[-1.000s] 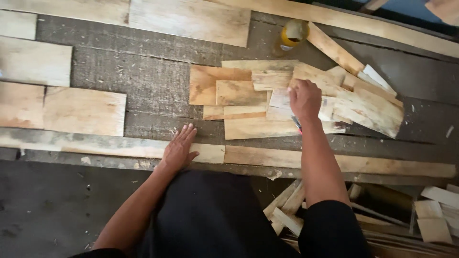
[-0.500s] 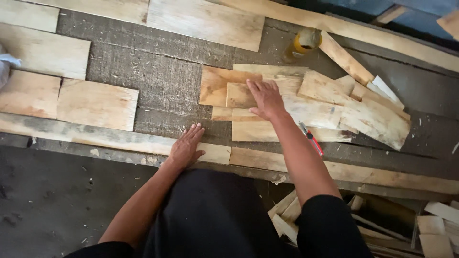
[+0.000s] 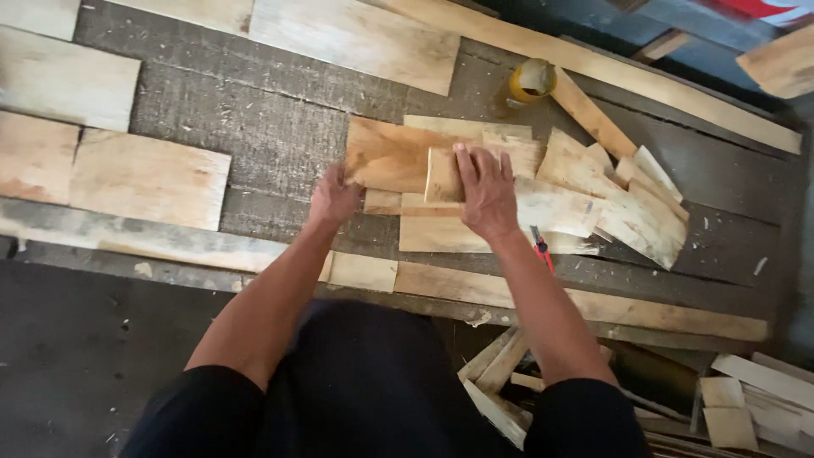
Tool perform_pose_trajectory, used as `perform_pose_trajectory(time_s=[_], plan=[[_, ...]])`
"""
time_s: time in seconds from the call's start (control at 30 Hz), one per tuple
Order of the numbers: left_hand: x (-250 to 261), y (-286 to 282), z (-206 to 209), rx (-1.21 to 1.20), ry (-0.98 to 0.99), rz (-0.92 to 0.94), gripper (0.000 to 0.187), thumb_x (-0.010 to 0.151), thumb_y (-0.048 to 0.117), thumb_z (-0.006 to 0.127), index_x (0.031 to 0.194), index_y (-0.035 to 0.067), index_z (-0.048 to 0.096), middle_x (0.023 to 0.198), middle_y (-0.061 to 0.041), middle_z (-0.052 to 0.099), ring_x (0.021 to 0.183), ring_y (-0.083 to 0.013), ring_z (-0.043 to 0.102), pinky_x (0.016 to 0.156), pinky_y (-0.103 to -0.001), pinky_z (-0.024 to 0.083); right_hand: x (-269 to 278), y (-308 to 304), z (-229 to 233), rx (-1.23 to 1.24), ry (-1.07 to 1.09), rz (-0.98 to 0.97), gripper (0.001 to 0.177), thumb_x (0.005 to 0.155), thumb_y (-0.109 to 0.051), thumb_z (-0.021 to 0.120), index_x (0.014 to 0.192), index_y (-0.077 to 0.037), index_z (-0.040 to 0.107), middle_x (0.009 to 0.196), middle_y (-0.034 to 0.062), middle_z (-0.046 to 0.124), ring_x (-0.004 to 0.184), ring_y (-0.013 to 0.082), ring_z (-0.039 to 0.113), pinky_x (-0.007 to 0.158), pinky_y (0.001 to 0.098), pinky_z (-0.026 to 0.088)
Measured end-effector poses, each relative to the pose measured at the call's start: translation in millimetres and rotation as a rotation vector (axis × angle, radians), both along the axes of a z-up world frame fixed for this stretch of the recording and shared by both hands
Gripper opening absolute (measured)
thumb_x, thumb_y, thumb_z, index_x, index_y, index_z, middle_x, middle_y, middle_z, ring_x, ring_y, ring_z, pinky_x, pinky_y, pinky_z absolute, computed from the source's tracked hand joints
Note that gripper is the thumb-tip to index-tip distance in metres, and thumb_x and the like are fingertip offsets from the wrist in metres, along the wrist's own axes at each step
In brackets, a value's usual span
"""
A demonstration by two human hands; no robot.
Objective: Organizing and trimming small pieces of wood on a workbench in a workshop.
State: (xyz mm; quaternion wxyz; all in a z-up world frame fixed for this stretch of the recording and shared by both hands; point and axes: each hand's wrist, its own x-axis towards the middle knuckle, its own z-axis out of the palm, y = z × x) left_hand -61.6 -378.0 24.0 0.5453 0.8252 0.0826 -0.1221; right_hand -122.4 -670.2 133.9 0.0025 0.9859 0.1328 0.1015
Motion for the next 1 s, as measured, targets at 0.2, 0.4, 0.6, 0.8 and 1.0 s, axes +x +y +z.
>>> perform_pose_trajectory(time_s=[0.2, 0.4, 0.6, 0.8, 1.0], plan=[[20, -4, -25, -0.148, 0.109, 0.131, 0.036, 0.088, 0.015, 0.075, 0.121, 0.004, 0.067, 0.100, -0.007, 0.076, 0.086, -0.0165, 0.071, 0.072, -0.031, 0.059, -16, -15, -7, 0.262, -0.130, -0.078, 0.070, 0.087, 0.002, 0.068, 0.152, -0.011, 0.048, 0.144, 0.0125, 0.055, 0.137, 0.0332, 0.049, 0.120, 0.0432, 0.041], [20, 0, -37, -0.552, 0.076, 0.077, 0.013, 0.096, 0.007, 0.070, 0.108, 0.003, 0.069, 0.097, -0.006, 0.074, 0.084, -0.0124, 0.068, 0.075, -0.026, 0.057, -22, -42, 12, 0.309, -0.372, -0.105, 0.067, 0.093, -0.004, 0.071, 0.154, -0.004, 0.043, 0.149, 0.0231, 0.050, 0.139, 0.0431, 0.050, 0.120, 0.0504, 0.043], [0, 28, 101, -0.481, 0.082, 0.283, 0.017, 0.102, 0.021, 0.068, 0.109, 0.005, 0.066, 0.099, -0.006, 0.072, 0.080, -0.0128, 0.067, 0.068, -0.029, 0.060, -20, -35, 35, 0.433, -0.282, -0.115, 0.062, 0.096, -0.003, 0.063, 0.154, -0.002, 0.044, 0.149, 0.0234, 0.052, 0.140, 0.0441, 0.051, 0.121, 0.0452, 0.045], [12, 114, 35, -0.766, -0.291, 0.338, 0.011, 0.112, 0.018, 0.062, 0.115, 0.008, 0.065, 0.099, -0.004, 0.069, 0.079, -0.0105, 0.062, 0.065, -0.028, 0.056, -12, -18, 21, 0.326, -0.182, -0.081, 0.065, 0.083, 0.006, 0.066, 0.145, -0.004, 0.051, 0.146, 0.0183, 0.054, 0.137, 0.0408, 0.050, 0.118, 0.0477, 0.040], [10, 199, 58, -0.770, -0.395, 0.434, 0.010, 0.111, 0.016, 0.061, 0.115, 0.009, 0.067, 0.111, -0.005, 0.074, 0.098, -0.0155, 0.074, 0.081, -0.035, 0.067, -9, 14, 0, 0.267, -0.023, 0.065, 0.072, 0.070, 0.005, 0.065, 0.140, -0.005, 0.052, 0.138, 0.0185, 0.055, 0.131, 0.0412, 0.049, 0.116, 0.0508, 0.037]])
